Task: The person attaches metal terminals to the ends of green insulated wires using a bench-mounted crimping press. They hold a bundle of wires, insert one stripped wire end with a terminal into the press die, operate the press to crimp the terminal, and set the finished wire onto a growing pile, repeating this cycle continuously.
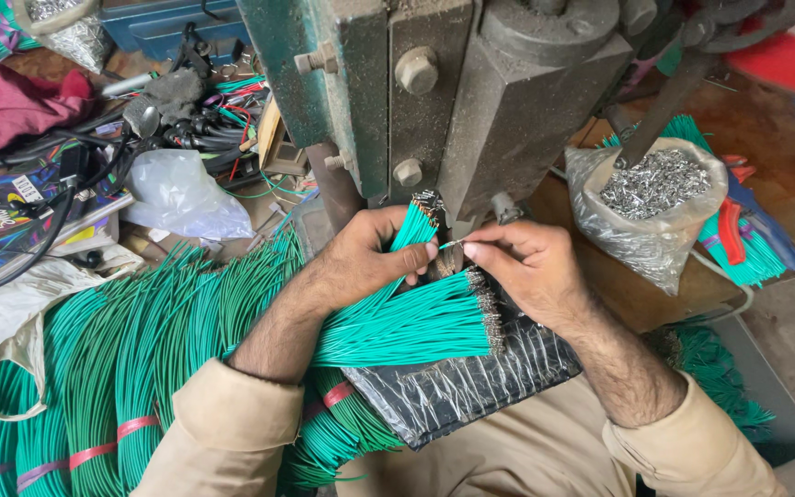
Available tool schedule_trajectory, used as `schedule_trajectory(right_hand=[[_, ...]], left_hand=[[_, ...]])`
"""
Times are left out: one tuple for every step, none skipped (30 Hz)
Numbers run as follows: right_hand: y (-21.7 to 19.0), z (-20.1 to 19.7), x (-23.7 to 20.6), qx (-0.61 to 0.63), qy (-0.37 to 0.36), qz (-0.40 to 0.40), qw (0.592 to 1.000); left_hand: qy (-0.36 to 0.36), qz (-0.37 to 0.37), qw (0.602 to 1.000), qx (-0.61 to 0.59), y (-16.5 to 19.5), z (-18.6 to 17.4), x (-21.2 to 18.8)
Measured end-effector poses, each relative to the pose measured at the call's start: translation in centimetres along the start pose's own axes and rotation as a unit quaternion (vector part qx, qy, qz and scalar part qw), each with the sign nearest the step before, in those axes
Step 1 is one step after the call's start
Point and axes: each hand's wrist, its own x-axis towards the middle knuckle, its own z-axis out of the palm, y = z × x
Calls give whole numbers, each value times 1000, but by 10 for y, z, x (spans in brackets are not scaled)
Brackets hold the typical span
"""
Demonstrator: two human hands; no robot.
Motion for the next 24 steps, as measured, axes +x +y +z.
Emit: schedule_trajectory(right_hand=[[-4,0,-3,37,-10,17,999],[-10,-4,-7,47,-6,9,999],[-15,-10,-12,57,-5,1,998],[-20,-14,-14,67,-4,-6,998],[-23,-19,-17,-31,9,2,999],[-26,-25,-21,-130,23,10,991],[-27,-29,-24,-227,38,18,973],[-26,-30,-25,-280,35,-6,959],[-24,-31,-26,-331,31,-31,943],[-21,-30,-27,-380,27,-57,923],[-18,-29,-29,-377,28,-73,923],[-15,-28,-30,-374,30,-89,922],[-13,-26,-31,-371,31,-107,922],[-11,-26,-32,-335,39,-75,938],[-9,-25,-32,-299,47,-44,952],[-8,-24,-30,-263,55,-14,963],[-6,-22,-27,-181,52,-10,982],[-4,-18,-22,-98,50,-6,994],[-4,-16,-18,-15,47,-2,999],[-4,-15,-15,11,40,-20,999],[-3,-10,-12,37,32,-37,998],[-2,-5,-9,63,24,-54,996],[-1,0,-6,38,17,-57,998],[0,4,-3,13,10,-60,998]], left_hand=[[-11,30,999,9,0,0,-1],[-19,60,998,18,-1,1,-1],[-26,91,995,26,-2,1,-2],[-26,82,996,24,-2,0,-3],[-28,73,997,20,-4,-1,-4],[-31,65,997,15,-5,-2,-3],[-31,60,998,9,-5,-3,-2],[-32,56,998,2,-6,-3,-1],[-32,51,998,-4,-6,-4,-1],[-29,50,998,1,-6,-4,-2],[-27,48,998,7,-5,-4,-2],[-25,46,999,14,-4,-5,-3],[-25,44,999,0,-3,-5,-4],[-26,42,999,-15,-2,-4,-4],[-28,40,998,-29,-1,-3,-4],[-28,43,998,-31,1,-3,-4],[-28,46,998,-32,2,-3,-4],[-30,48,998,-35,3,-2,-4],[-22,38,999,-29,3,-2,-3],[-15,28,999,-23,4,-2,-3],[-8,18,1000,-18,4,-1,-3],[-6,15,1000,-8,4,0,-3],[-3,13,1000,3,4,0,-3],[0,11,1000,14,5,0,-3]])
